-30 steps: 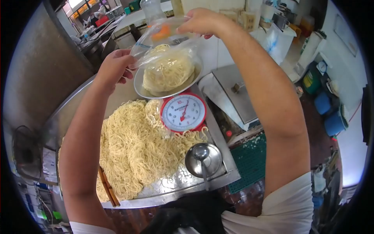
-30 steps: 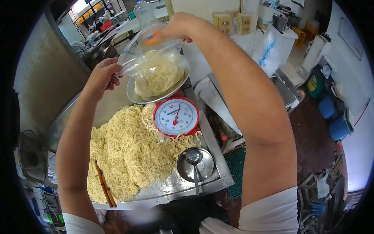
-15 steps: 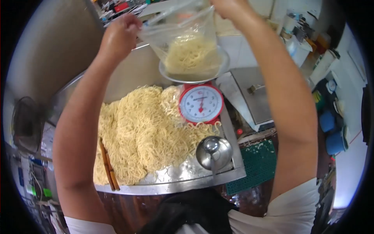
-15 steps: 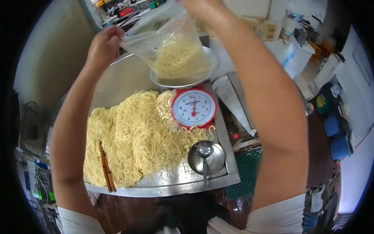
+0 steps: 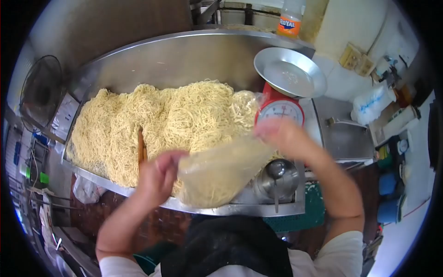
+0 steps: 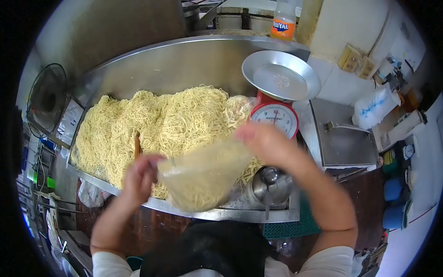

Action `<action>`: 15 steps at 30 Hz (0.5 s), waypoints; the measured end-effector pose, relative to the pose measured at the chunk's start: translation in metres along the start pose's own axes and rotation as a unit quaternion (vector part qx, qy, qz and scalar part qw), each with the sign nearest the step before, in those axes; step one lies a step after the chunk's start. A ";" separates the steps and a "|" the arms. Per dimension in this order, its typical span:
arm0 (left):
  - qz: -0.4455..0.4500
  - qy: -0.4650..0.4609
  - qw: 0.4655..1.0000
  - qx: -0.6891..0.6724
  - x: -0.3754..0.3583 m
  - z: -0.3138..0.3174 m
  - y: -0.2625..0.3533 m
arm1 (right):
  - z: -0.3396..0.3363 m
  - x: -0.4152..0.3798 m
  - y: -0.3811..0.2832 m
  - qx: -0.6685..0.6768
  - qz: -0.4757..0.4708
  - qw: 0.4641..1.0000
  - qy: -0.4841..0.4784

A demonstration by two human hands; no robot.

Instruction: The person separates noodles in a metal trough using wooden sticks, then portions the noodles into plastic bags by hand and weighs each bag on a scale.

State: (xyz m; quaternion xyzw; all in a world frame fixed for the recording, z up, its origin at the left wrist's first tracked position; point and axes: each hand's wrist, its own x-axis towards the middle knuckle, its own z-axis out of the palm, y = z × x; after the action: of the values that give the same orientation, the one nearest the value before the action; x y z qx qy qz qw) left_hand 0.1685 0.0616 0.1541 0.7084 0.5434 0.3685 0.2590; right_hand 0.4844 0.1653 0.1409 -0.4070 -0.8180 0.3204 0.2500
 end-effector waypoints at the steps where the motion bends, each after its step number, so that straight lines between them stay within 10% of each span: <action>1: -0.065 -0.038 0.997 -0.006 -0.022 0.011 -0.033 | 0.026 -0.014 -0.002 -0.024 0.086 0.995 -0.046; 3: -0.179 -0.005 0.981 -0.077 -0.067 0.025 -0.075 | 0.054 -0.041 0.014 -0.035 0.041 0.998 -0.041; 6: -0.217 0.140 0.925 -0.280 -0.095 0.008 -0.079 | 0.055 -0.062 0.015 0.214 0.335 0.916 -0.059; 10: -0.183 0.100 0.930 -0.302 -0.107 0.012 -0.079 | 0.129 -0.079 0.040 0.017 0.103 0.979 -0.178; 15: -0.126 0.075 0.962 -0.230 -0.106 0.016 -0.071 | 0.241 -0.032 0.033 0.016 -0.069 0.995 0.069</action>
State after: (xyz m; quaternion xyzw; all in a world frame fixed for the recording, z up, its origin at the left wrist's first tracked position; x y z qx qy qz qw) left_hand 0.1254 -0.0201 0.0645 0.5259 0.5465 0.5004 0.4176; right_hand 0.3571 0.0769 -0.0489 -0.3672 -0.8195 0.2864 0.3340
